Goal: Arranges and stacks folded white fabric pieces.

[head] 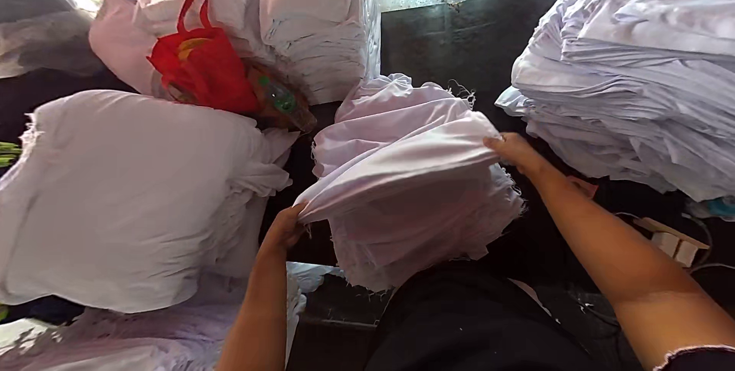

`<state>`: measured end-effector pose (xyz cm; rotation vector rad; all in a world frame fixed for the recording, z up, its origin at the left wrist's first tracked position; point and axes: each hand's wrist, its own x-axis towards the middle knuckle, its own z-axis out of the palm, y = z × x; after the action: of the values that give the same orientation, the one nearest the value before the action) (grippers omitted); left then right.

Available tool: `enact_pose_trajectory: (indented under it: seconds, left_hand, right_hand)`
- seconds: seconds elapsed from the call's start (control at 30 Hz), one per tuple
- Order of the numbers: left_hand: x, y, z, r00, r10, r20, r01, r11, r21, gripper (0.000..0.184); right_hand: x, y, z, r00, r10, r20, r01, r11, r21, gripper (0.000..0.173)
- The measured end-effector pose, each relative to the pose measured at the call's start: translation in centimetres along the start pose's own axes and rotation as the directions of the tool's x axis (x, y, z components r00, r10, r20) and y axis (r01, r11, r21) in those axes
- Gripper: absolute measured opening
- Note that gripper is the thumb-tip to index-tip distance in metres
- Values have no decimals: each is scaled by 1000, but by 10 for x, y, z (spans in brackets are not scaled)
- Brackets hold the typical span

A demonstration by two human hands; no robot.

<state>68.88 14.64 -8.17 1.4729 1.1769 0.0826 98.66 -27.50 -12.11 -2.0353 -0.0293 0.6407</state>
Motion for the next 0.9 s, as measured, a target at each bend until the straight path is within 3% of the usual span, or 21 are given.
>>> enact_pose_trajectory:
  seconds: [0.13, 0.23, 0.4, 0.53, 0.6, 0.73, 0.9]
  left_hand:
    - [9, -8, 12, 998, 9, -60, 3, 983, 185, 35]
    - [13, -10, 13, 994, 15, -106, 7, 980, 199, 37]
    - [15, 27, -9, 959, 178, -221, -149, 978, 145, 41]
    - [36, 52, -29, 940, 186, -287, -133, 972, 195, 47]
    - [43, 57, -28, 938, 181, -297, -89, 951, 298, 50]
    - [48, 55, -15, 943, 208, -259, -64, 879, 472, 48]
    - [43, 30, -12, 967, 138, -214, -20, 878, 477, 51]
  right_hand:
    - [6, 25, 20, 984, 140, 112, -142, 990, 5, 49]
    - [3, 23, 27, 973, 170, 159, -177, 984, 32, 49]
    - [-4, -16, 15, 991, 49, 128, -51, 998, 20, 49]
    - [-10, -48, 16, 998, -28, 61, 17, 985, 174, 49]
    - [-11, -38, 30, 999, 13, 40, -18, 991, 133, 53]
    - [1, -2, 63, 984, 146, 100, -134, 984, -116, 54]
    - [-22, -1, 67, 971, 103, 218, -68, 985, -162, 50]
